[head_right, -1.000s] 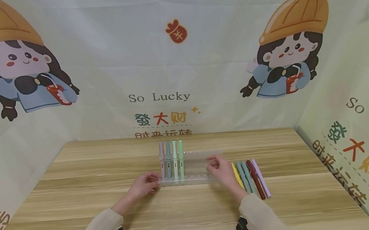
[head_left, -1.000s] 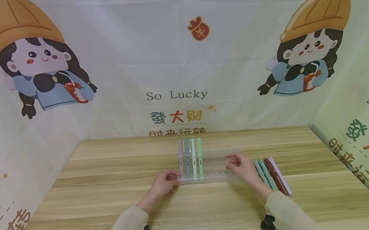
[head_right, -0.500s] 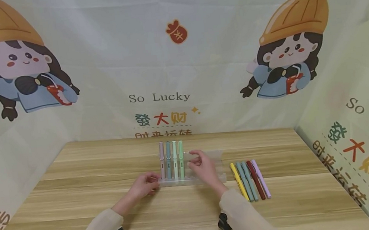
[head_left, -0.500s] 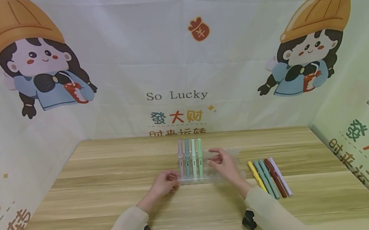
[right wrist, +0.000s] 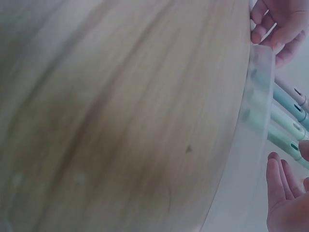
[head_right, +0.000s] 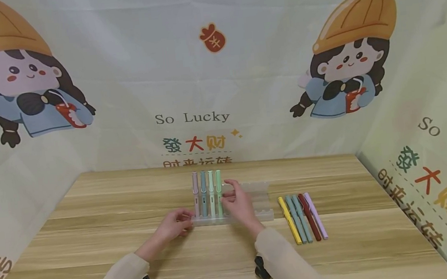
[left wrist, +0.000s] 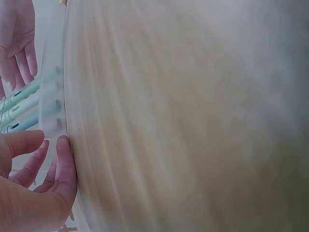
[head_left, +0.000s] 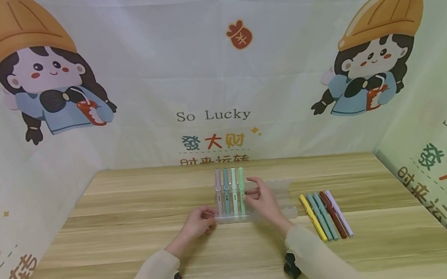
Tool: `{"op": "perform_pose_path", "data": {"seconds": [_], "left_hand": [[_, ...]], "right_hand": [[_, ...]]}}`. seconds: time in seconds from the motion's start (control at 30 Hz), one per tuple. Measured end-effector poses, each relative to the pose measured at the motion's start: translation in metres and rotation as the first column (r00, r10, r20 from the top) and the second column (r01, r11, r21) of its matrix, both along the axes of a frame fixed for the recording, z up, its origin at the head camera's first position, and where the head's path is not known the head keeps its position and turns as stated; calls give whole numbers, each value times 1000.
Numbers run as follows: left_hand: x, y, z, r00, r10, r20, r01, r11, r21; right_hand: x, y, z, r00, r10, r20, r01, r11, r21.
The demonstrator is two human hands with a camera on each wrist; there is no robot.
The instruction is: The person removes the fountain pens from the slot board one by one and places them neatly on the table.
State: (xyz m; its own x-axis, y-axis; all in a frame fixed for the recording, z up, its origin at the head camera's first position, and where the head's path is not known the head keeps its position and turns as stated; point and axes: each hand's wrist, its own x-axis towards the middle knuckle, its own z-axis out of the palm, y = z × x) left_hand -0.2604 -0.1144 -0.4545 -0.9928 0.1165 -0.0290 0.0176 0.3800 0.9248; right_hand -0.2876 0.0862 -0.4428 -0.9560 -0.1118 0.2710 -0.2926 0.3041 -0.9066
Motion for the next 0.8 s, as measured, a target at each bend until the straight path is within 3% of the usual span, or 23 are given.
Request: {"op": "perform_pose_path", "data": {"seconds": [0.6, 0.8], "left_hand": [[-1, 1, 0, 1000, -2, -13, 2, 1000, -2], [-1, 0, 0, 1000, -10, -11, 10, 1000, 3]], "right_hand": [[-1, -11, 0, 1000, -27, -4, 27, 999, 30], [-2, -12, 1, 999, -54, -2, 54, 998, -25]]}}
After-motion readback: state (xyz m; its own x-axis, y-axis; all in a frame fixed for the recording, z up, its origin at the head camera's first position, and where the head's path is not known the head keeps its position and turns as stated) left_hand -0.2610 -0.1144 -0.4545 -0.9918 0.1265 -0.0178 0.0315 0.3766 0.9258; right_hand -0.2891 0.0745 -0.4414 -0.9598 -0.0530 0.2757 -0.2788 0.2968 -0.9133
